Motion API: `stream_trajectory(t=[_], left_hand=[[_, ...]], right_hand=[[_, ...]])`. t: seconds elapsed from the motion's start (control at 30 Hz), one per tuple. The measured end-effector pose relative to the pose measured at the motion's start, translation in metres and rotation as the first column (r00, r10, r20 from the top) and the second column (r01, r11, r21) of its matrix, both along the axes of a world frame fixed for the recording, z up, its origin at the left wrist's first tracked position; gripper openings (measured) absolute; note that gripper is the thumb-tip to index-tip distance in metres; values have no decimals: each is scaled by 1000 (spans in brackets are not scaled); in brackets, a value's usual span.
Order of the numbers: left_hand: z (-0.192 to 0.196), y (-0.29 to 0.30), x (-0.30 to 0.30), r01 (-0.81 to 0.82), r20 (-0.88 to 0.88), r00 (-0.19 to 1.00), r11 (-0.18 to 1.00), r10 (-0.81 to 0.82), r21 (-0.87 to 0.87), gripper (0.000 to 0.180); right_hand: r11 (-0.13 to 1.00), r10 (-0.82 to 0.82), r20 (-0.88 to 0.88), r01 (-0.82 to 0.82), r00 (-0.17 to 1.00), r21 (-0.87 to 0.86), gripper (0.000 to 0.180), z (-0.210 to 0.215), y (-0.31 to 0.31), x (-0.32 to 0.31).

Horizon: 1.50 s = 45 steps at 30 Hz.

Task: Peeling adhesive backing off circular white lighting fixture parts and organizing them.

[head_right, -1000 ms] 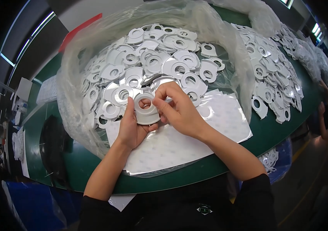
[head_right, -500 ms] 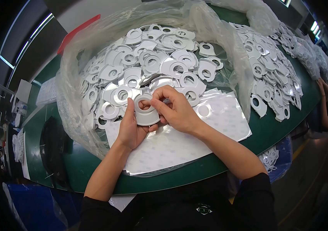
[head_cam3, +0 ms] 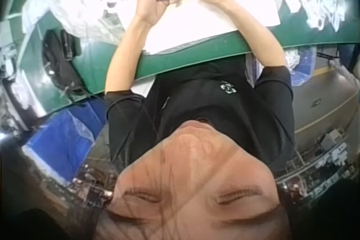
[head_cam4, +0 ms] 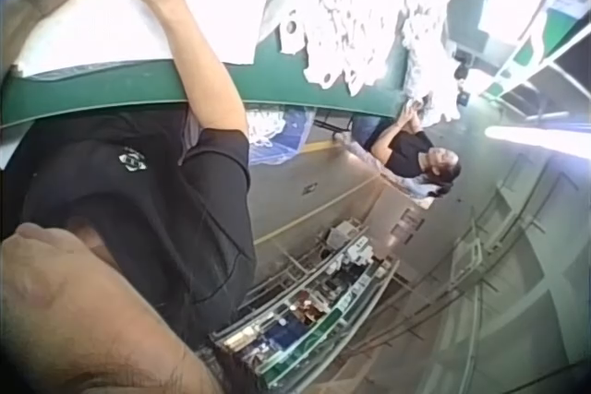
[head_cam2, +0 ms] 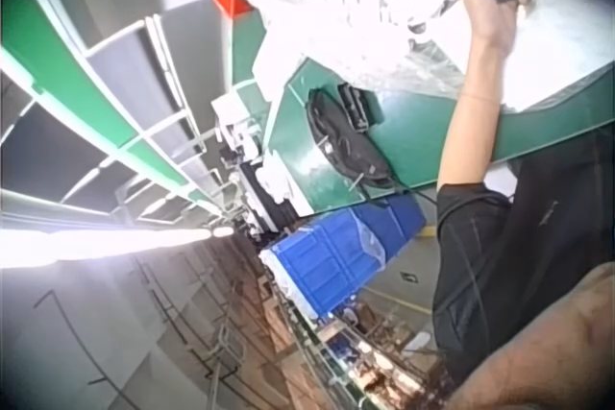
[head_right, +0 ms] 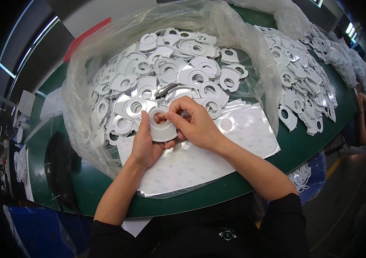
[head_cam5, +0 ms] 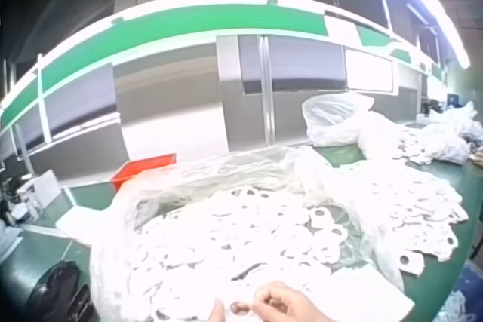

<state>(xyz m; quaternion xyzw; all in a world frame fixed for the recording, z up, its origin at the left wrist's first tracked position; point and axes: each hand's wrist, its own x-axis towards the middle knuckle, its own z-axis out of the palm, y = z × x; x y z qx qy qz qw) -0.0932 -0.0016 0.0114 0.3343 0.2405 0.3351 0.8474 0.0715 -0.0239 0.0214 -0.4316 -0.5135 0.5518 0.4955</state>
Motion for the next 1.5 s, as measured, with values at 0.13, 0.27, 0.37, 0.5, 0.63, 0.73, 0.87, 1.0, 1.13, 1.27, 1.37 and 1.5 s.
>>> stream_trajectory(t=[0.13, 0.27, 0.37, 0.5, 0.63, 0.73, 0.87, 1.0, 1.13, 1.27, 1.37, 1.5], left_hand=[[0, -1, -1, -1, 2, 1000, 1000, 1, 6, 67], [0, -2, 1, -21, 0, 1000, 1000, 21, 0, 68], [-1, -2, 0, 24, 13, 1000, 999, -24, 38, 69], [1, -4, -1, -14, 30, 999, 999, 13, 30, 71], [0, -3, 0, 12, -9, 1000, 998, -11, 67, 73], [-4, -5, 1, 45, -33, 999, 993, -42, 109, 73], [-7, -7, 0, 64, -63, 996, 987, -55, 147, 75], [-4, -10, 2, 95, -138, 988, 977, -69, 190, 78], [-4, -10, 2, 162, -220, 969, 959, -111, 231, 82], [-6, -9, -1, 223, -252, 955, 940, -157, 260, 81], [-4, -10, 0, 141, -233, 968, 973, -96, 184, 78], [1, -9, 0, 41, -221, 975, 997, -25, 69, 75]], right_hand=[[999, -10, 21, 9, 1000, 37, 9, 2, -2, -2], [960, -163, 253, 95, 954, 262, 11, 6, -5, -7], [813, -399, 476, 61, 784, 579, 14, 5, -2, -2], [762, -462, 399, 123, 792, 636, 17, 5, -3, -7], [929, -299, 177, 244, 938, 279, 16, 2, -5, -7], [964, -241, 100, 225, 965, 144, 14, 1, -3, -3], [979, -202, 107, 199, 973, 38, 9, 8, -4, -3], [980, -193, 97, 197, 976, -29, 15, 14, -6, -3], [968, -213, 171, 231, 962, -97, 26, 14, -10, -5], [912, -408, 681, 238, 608, 334, 39, 18, -13, -6], [898, -432, 760, 155, 486, 411, 41, 28, -17, -7], [900, -395, 734, 73, 553, 429, 34, 30, -19, -4]])
